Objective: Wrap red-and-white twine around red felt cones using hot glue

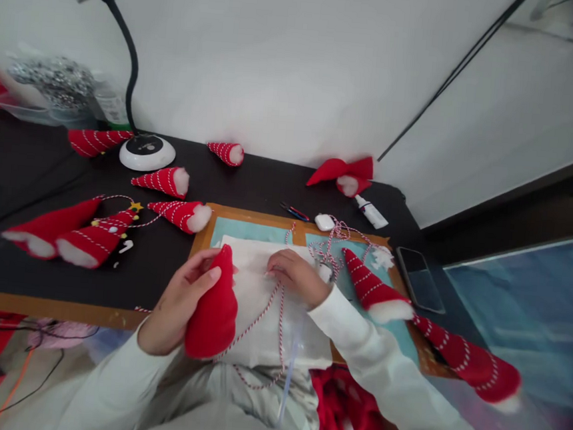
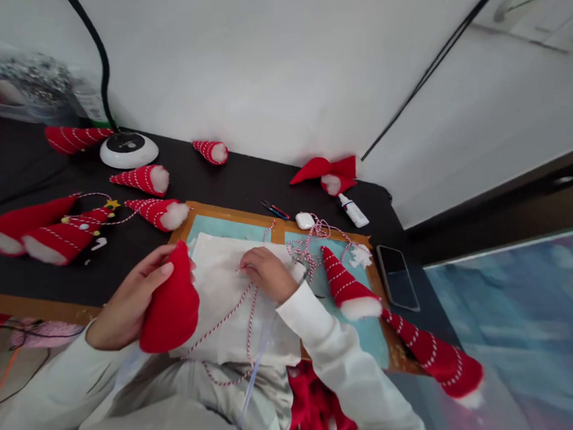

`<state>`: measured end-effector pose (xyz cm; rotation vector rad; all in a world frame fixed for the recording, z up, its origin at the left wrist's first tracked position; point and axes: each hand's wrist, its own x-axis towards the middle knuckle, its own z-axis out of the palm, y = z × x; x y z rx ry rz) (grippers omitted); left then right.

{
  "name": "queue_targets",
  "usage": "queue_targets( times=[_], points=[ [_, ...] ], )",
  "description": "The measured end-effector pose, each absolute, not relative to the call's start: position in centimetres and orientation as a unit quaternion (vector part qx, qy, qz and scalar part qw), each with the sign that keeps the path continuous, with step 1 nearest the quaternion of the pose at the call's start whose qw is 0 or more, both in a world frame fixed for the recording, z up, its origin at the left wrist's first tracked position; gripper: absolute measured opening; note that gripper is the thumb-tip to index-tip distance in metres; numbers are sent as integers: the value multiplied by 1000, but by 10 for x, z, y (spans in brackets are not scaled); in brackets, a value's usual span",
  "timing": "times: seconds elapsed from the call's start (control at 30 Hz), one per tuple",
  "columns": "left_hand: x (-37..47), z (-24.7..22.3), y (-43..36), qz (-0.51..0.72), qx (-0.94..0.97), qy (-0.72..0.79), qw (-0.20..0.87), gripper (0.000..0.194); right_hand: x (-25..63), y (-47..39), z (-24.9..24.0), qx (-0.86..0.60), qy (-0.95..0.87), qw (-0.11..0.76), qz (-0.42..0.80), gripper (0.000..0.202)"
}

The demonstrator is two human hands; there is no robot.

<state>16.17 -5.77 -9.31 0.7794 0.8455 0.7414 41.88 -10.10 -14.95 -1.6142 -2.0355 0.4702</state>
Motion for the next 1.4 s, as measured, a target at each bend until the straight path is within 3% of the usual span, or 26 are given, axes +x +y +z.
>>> queue_targets(
  times=[0.1,0.2,0.37,0.83,1.07,1.4],
  points=[
    [169,-97,-58,366,432,390,726,45,395,-115,-110,-603,-708,327,169,10],
    [174,-99,-60,386,507,386,667,38,365,-124,-73,-578,-617,491,209,5],
    [179,-96,-61,402,566,382,610,34,332,-118,-59,-563,-477,623,259,10],
    [181,-95,-64,409,551,381,619,34,319,-115,-66,-545,-409,648,339,9],
    [189,-94,-58,441,518,373,630,40,310,-118,-69,-464,-248,710,468,27],
    [190,-96,-61,434,553,346,621,36,301,-112,-78,-515,-262,702,417,26]
  ],
)
